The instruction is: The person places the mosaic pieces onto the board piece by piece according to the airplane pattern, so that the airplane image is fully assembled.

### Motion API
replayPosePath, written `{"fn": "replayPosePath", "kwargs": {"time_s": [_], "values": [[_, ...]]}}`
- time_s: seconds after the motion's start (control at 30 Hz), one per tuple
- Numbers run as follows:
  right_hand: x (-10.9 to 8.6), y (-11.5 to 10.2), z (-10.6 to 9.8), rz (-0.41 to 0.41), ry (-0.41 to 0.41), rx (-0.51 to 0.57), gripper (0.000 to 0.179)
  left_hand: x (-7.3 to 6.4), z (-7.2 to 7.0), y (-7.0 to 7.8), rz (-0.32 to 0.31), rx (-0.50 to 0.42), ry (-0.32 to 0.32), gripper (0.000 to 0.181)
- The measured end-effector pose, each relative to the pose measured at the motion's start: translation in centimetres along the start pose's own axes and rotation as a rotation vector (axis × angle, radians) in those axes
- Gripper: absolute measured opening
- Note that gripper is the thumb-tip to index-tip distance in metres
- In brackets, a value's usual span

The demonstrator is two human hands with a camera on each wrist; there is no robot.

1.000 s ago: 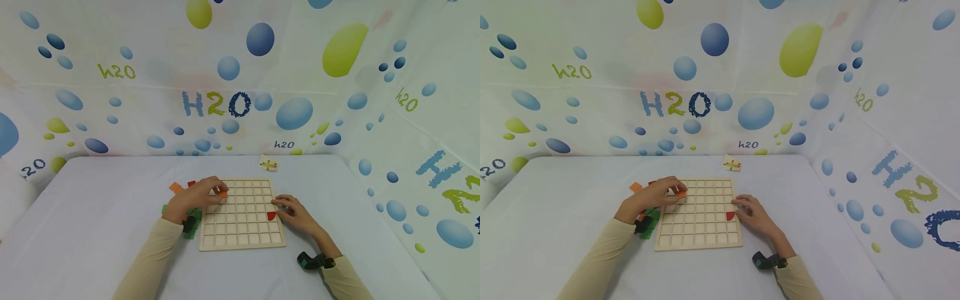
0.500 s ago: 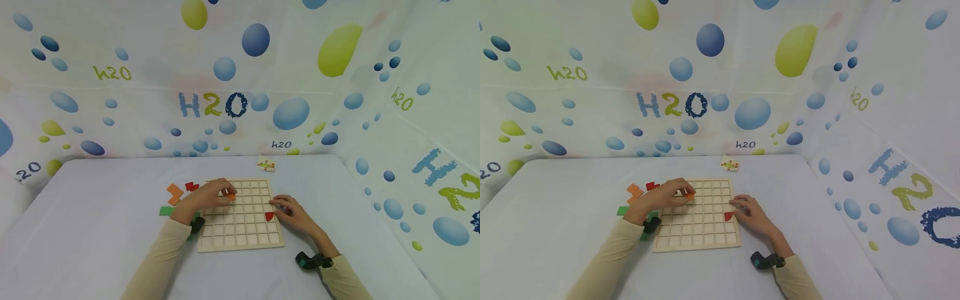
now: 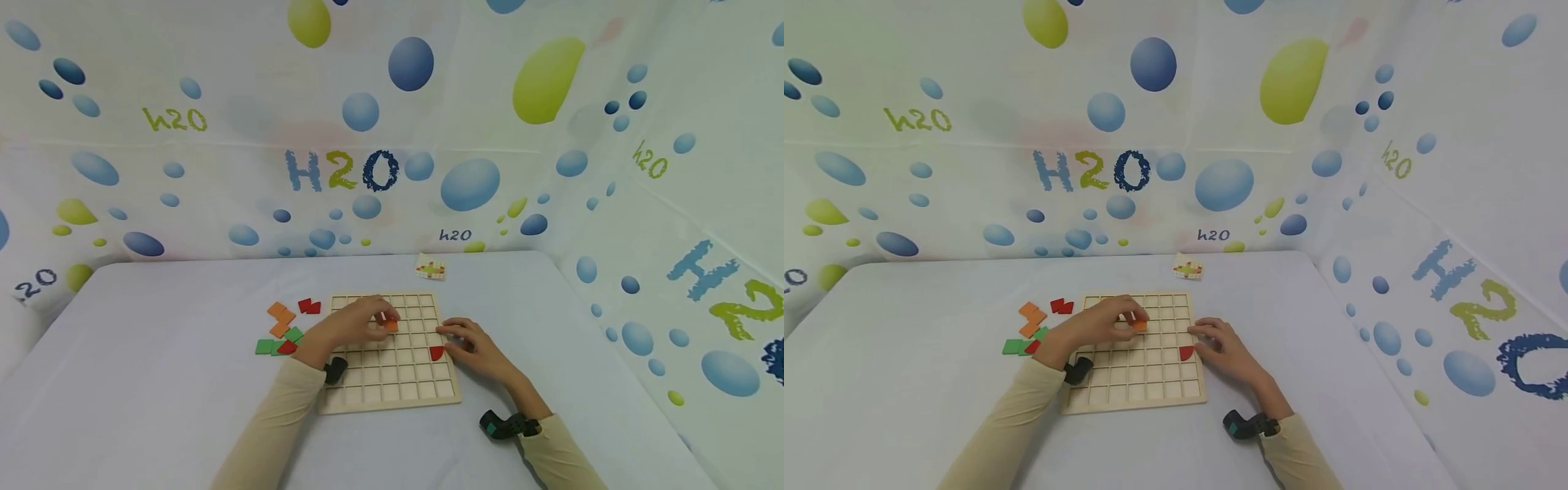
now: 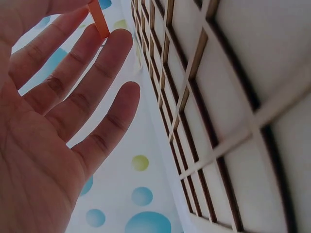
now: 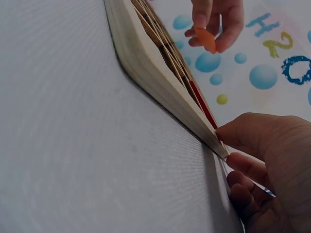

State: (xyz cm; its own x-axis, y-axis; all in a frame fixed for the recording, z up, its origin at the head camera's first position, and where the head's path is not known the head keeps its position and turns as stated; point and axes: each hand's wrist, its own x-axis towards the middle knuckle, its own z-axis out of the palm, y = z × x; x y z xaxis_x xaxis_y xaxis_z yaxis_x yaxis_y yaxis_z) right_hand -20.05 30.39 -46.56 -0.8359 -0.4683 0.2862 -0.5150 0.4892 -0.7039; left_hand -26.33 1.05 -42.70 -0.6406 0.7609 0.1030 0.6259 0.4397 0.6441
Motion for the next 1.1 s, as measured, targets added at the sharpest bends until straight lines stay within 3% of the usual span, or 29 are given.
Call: {"fn": "replayPosePath", "kwargs": {"time_s": [0.07,0.3,0.63,0.93,1.1], "values": [[-0.1,1.2,0.3,0.017,0.0,-0.003,0.033,0.1,0.1,0.1,0.006,0.001,-0.004,0.023],[-0.1,1.2,0.3,0.016,-0.007,-0.016,0.032,0.7,0.6,0.8,-0.028,-0.018,-0.024,0.024],[0.0,1.1,0.3,0.081,-0.013,-0.025,0.033,1.9,1.8,0.9,-0.028,-0.029,-0.047,0.024],[0.3,-2.7,-0.6,0.09,-0.03,-0.024,0.032,2.5,2.3,1.4,-0.014,-0.029,-0.036,0.025],[0.3,-3.4,-0.8,0.072,-0.027,-0.023,0.03,3.0,2.7,1.8,0.005,-0.018,-0.045,0.025]]}}
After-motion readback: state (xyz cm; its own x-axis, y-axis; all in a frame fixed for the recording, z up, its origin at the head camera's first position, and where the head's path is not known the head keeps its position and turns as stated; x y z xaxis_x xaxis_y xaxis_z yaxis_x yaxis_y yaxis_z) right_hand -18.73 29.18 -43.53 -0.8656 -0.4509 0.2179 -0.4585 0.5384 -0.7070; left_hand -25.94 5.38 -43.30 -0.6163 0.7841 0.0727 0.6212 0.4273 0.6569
